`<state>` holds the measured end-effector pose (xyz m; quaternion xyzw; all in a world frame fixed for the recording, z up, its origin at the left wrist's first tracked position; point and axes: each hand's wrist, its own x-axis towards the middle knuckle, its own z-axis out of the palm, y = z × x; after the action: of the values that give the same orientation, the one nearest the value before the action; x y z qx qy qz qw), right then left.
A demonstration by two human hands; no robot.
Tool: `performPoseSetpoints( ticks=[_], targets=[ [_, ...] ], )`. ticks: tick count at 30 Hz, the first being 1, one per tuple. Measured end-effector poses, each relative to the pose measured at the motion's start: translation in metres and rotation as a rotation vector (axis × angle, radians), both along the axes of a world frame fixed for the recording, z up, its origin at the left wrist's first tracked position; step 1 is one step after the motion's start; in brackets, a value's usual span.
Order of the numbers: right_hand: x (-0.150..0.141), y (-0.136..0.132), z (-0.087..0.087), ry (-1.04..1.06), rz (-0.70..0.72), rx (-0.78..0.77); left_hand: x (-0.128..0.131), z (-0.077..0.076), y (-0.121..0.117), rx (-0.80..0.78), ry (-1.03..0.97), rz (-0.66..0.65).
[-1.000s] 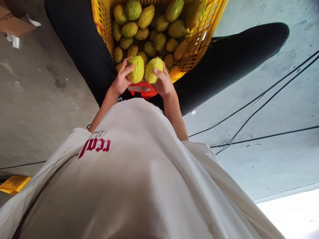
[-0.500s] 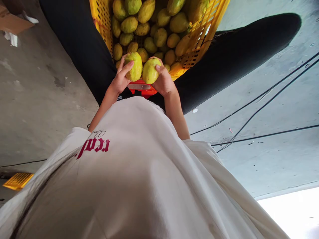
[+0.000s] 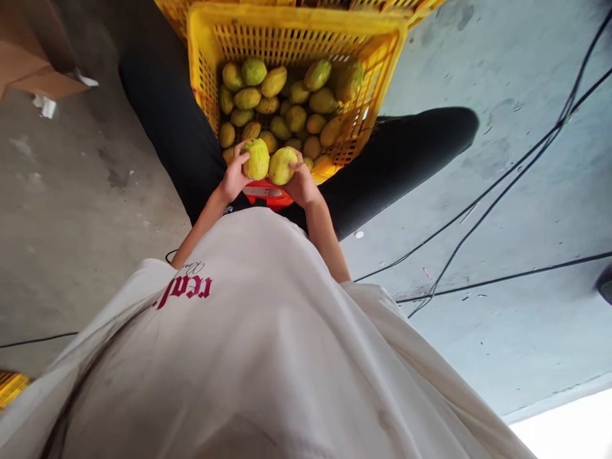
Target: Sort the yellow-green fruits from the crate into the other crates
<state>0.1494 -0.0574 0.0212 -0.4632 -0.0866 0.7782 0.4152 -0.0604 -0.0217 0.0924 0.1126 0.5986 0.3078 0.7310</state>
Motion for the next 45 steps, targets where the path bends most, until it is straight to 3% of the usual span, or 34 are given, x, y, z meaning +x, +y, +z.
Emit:
performPoseSetpoints(
  ticks=[9, 17, 22, 29, 38, 45],
  targets=[
    [-0.009, 0.006, 0.013, -0.022, -0.014, -0.054, -0.004, -0.010, 0.000, -0.017, -0.105, 0.195],
    [-0.011, 0.004, 0.024, -0.073, -0.071, -0.075, -0.002, -0.014, -0.008, -0.064, -0.139, 0.168],
    [-0.013, 0.009, 0.023, -0.058, -0.093, -0.115, -0.004, -0.012, -0.003, -0.091, -0.116, 0.180],
    [-0.011, 0.011, 0.024, 0.065, -0.181, -0.143, -0.005, -0.004, 0.002, -0.080, -0.160, 0.306],
    [-0.011, 0.007, 0.014, 0.019, -0.069, -0.060, -0.006, -0.007, -0.002, -0.035, -0.152, 0.201],
    [-0.012, 0.005, 0.025, -0.033, -0.068, -0.025, -0.007, -0.017, -0.008, -0.011, -0.126, 0.111]
  ],
)
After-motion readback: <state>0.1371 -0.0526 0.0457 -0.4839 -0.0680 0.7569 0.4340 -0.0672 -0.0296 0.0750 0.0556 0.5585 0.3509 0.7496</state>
